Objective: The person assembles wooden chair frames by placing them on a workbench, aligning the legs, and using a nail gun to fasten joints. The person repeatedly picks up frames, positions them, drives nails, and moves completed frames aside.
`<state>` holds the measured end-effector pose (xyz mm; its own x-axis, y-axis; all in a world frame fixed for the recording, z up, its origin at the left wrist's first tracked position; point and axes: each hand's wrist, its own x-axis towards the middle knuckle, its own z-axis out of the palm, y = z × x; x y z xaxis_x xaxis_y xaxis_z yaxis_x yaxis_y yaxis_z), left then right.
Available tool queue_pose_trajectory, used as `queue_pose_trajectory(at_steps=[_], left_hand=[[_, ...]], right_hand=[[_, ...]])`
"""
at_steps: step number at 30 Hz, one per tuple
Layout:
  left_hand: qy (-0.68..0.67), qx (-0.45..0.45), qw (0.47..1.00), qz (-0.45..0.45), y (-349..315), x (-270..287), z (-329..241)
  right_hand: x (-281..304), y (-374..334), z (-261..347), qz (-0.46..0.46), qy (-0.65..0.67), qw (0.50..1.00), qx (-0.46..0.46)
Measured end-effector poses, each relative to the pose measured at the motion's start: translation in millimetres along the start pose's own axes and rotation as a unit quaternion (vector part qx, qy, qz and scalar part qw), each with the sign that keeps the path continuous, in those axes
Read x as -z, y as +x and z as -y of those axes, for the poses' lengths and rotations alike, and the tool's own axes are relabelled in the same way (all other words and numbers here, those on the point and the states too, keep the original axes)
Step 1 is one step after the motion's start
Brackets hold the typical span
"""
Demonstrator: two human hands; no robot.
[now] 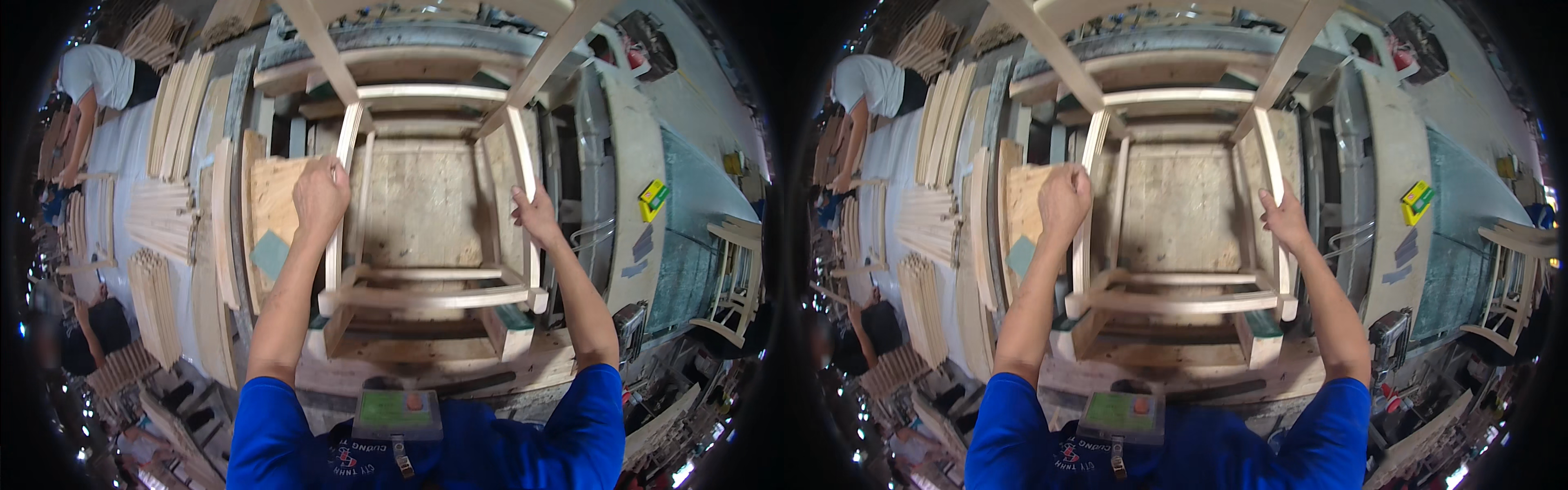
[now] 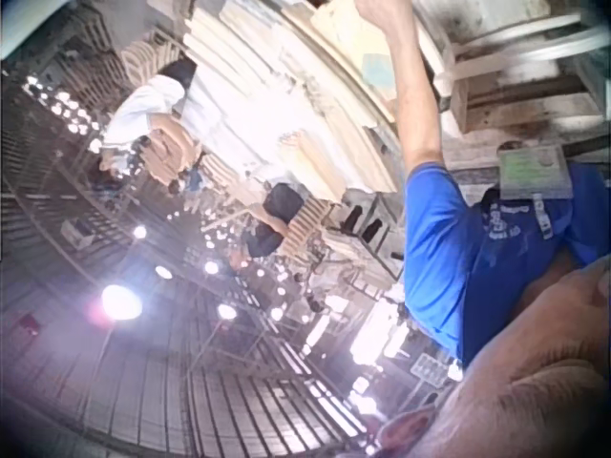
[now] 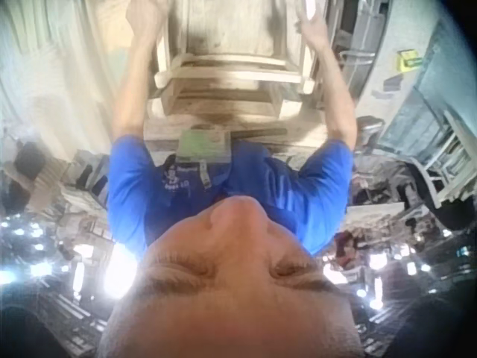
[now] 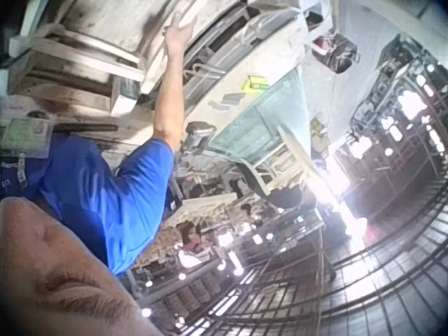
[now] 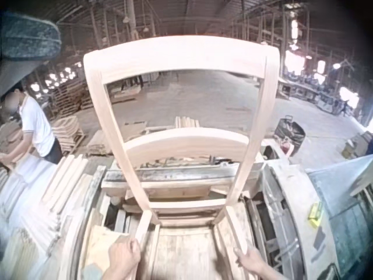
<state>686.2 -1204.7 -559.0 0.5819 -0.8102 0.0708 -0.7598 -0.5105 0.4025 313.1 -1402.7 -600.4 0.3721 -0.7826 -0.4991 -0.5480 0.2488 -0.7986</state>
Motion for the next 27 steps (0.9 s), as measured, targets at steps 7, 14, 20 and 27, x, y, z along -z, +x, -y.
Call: queue_pose_trajectory(at_steps=[7, 14, 20, 27], left_hand=[[0.173, 0.032, 0.984, 0.007, -67.2, -15.0, 18.7], [0.122, 0.097, 0.986, 0.054, -91.1, -14.8, 29.6], [0.185, 0.099, 0.977, 0.047, -93.1, -8.1, 32.8], [0.113, 0.075, 0.991, 0.021, -82.7, -18.6, 30.0]], right_hand=[[-28.1, -66.7, -7.7, 0.005, -0.071, 0.997, 0.007], [-35.1, -65.1, -23.7, 0.042, -0.008, 0.999, 0.001], [-47.6, -71.8, -25.2, 0.024, 0.028, 0.999, 0.013], [-24.2, -79.0, -31.6, -0.01, -0.095, 0.994, 0.06]])
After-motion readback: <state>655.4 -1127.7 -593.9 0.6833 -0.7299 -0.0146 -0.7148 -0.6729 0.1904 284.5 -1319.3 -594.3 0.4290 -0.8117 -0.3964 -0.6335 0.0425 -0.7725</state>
